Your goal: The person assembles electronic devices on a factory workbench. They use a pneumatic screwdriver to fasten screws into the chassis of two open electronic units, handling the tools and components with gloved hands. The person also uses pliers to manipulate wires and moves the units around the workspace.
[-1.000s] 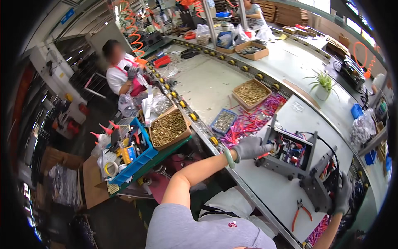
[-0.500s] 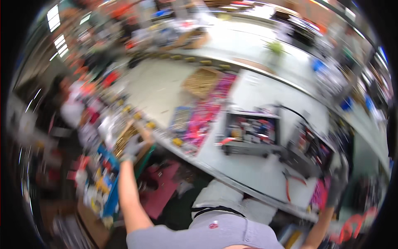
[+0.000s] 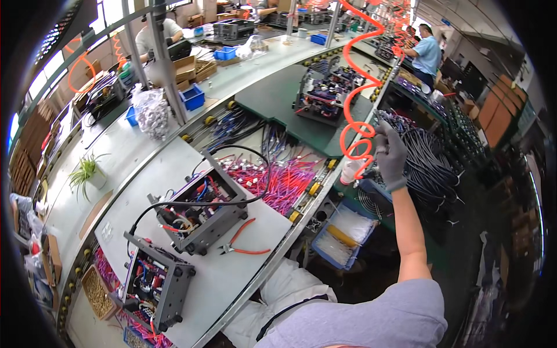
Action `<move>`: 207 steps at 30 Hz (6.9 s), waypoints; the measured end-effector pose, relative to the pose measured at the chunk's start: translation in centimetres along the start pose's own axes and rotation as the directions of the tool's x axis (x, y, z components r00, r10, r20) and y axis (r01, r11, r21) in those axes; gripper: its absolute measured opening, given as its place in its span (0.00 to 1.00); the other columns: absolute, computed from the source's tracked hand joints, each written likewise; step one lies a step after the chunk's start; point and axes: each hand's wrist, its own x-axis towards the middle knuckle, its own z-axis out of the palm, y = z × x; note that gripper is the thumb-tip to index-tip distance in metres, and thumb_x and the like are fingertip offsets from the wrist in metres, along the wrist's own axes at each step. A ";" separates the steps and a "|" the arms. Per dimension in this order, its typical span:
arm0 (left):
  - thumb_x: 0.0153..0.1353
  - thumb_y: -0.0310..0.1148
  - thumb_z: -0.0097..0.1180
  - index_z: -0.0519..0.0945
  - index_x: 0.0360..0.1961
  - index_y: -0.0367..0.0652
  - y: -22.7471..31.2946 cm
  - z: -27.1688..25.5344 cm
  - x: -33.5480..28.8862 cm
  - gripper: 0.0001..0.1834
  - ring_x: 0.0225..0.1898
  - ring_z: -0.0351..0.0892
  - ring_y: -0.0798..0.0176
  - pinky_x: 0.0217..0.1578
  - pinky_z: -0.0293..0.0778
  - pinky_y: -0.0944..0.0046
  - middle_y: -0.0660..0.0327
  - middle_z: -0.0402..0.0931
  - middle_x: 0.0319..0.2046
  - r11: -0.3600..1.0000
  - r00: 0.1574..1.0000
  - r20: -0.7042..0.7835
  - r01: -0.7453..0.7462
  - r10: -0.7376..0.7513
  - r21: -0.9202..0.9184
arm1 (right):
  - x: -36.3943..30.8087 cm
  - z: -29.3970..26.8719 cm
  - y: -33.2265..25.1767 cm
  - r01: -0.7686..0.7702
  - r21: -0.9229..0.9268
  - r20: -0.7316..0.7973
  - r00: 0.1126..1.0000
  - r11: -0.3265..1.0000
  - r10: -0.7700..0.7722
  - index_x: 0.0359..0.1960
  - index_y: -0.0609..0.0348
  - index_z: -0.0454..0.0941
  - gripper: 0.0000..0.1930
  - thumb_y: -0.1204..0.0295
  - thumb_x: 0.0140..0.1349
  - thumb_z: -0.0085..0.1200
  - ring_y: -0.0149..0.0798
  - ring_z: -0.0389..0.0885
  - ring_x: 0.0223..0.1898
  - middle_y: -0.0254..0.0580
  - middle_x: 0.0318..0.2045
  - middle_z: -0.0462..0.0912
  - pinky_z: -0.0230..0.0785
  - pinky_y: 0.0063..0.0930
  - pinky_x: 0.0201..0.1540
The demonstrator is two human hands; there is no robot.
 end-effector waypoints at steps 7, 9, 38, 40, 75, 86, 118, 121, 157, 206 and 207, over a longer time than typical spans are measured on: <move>0.65 0.35 0.52 0.72 0.61 0.36 0.4 -0.4 2.7 0.25 0.58 0.72 0.52 0.60 0.66 0.57 0.47 0.72 0.58 0.991 1.000 0.025 0.009 -0.005 -0.130 | -7.2 -1.2 15.5 0.216 -0.775 0.535 0.724 0.594 0.435 0.57 0.40 0.74 0.22 0.73 0.59 0.52 0.43 0.74 0.57 0.39 0.51 0.78 0.60 0.47 0.63; 0.65 0.36 0.52 0.72 0.62 0.37 -0.5 -1.2 2.5 0.25 0.59 0.72 0.51 0.61 0.66 0.57 0.47 0.72 0.59 0.979 0.999 0.022 0.030 -0.026 -0.202 | -6.2 -0.4 16.2 0.190 -0.778 0.541 0.688 0.599 0.484 0.55 0.42 0.74 0.23 0.72 0.55 0.56 0.44 0.73 0.57 0.38 0.50 0.79 0.59 0.47 0.63; 0.72 0.38 0.49 0.73 0.52 0.40 36.4 13.8 -17.7 0.15 0.25 0.62 0.74 0.18 0.60 0.79 0.63 0.70 0.32 -0.175 0.619 0.363 0.638 0.697 -0.750 | -4.6 7.2 -37.2 -0.355 0.540 0.239 0.934 -0.763 -0.266 0.57 0.59 0.70 0.30 0.51 0.62 0.59 0.46 0.78 0.27 0.49 0.32 0.77 0.74 0.39 0.25; 0.72 0.39 0.48 0.74 0.50 0.41 36.5 14.0 -17.7 0.14 0.26 0.62 0.74 0.18 0.59 0.79 0.64 0.68 0.31 -0.186 0.589 0.373 0.677 0.717 -0.712 | -4.8 7.1 -37.2 -0.368 0.586 0.240 0.930 -0.722 -0.278 0.57 0.57 0.69 0.29 0.54 0.60 0.62 0.43 0.77 0.27 0.47 0.32 0.76 0.74 0.38 0.27; 0.53 0.65 0.59 0.85 0.34 0.43 33.9 3.9 -5.7 0.31 0.37 0.84 0.52 0.38 0.77 0.52 0.53 0.83 0.32 0.792 0.888 0.024 -0.422 0.460 0.441 | -6.0 7.3 -36.8 -0.410 0.660 0.415 0.897 -0.630 -0.149 0.59 0.61 0.68 0.36 0.63 0.52 0.72 0.39 0.78 0.28 0.45 0.35 0.76 0.74 0.32 0.27; 0.54 0.49 0.64 0.78 0.43 0.41 33.5 4.1 -5.5 0.24 0.41 0.83 0.50 0.43 0.78 0.51 0.53 0.81 0.40 0.822 0.905 -0.013 -0.379 0.425 0.425 | -6.7 7.0 -36.0 -0.489 0.675 0.489 0.857 -0.552 -0.162 0.61 0.57 0.67 0.38 0.60 0.51 0.73 0.35 0.78 0.30 0.39 0.37 0.76 0.74 0.34 0.33; 0.53 0.40 0.53 0.85 0.37 0.41 38.2 2.6 -3.3 0.16 0.41 0.84 0.47 0.42 0.77 0.50 0.48 0.83 0.35 0.523 0.768 0.542 -0.634 0.340 0.570 | -7.1 8.8 -39.4 -0.659 0.460 0.653 0.705 -0.596 -0.276 0.60 0.56 0.68 0.35 0.60 0.52 0.71 0.36 0.79 0.32 0.38 0.39 0.76 0.74 0.35 0.39; 0.53 0.42 0.54 0.85 0.37 0.41 37.2 2.8 -2.8 0.18 0.41 0.84 0.47 0.42 0.77 0.51 0.48 0.83 0.35 0.601 0.791 0.496 -0.601 0.358 0.526 | -6.9 9.2 -40.3 -0.670 0.479 0.629 0.713 -0.567 -0.311 0.59 0.56 0.68 0.33 0.63 0.54 0.70 0.34 0.79 0.33 0.37 0.39 0.77 0.76 0.34 0.39; 0.64 0.44 0.51 0.81 0.48 0.49 33.5 3.7 -2.5 0.16 0.42 0.82 0.47 0.44 0.75 0.51 0.51 0.82 0.38 0.777 0.827 0.341 -0.549 0.448 0.310 | -7.8 17.2 -49.1 -0.687 0.289 0.721 0.614 -0.666 -0.321 0.57 0.61 0.67 0.25 0.79 0.58 0.62 0.28 0.77 0.29 0.39 0.36 0.76 0.68 0.18 0.21; 0.71 0.30 0.45 0.74 0.49 0.46 24.1 2.1 -8.5 0.09 0.21 0.63 0.79 0.16 0.60 0.79 0.70 0.71 0.31 -0.188 0.967 0.205 0.232 0.151 -0.955 | -9.7 22.7 -56.8 -0.783 0.597 0.391 0.474 -0.175 -0.789 0.41 0.60 0.75 0.16 0.73 0.53 0.65 0.24 0.76 0.28 0.31 0.26 0.79 0.72 0.26 0.35; 0.71 0.32 0.45 0.74 0.48 0.46 23.5 2.8 -10.1 0.09 0.19 0.62 0.78 0.15 0.59 0.79 0.70 0.70 0.29 -0.181 0.959 0.237 0.263 0.157 -0.948 | -9.7 22.6 -56.6 -0.758 0.623 0.380 0.509 -0.193 -0.772 0.42 0.60 0.74 0.16 0.73 0.54 0.66 0.22 0.73 0.29 0.28 0.27 0.77 0.71 0.23 0.35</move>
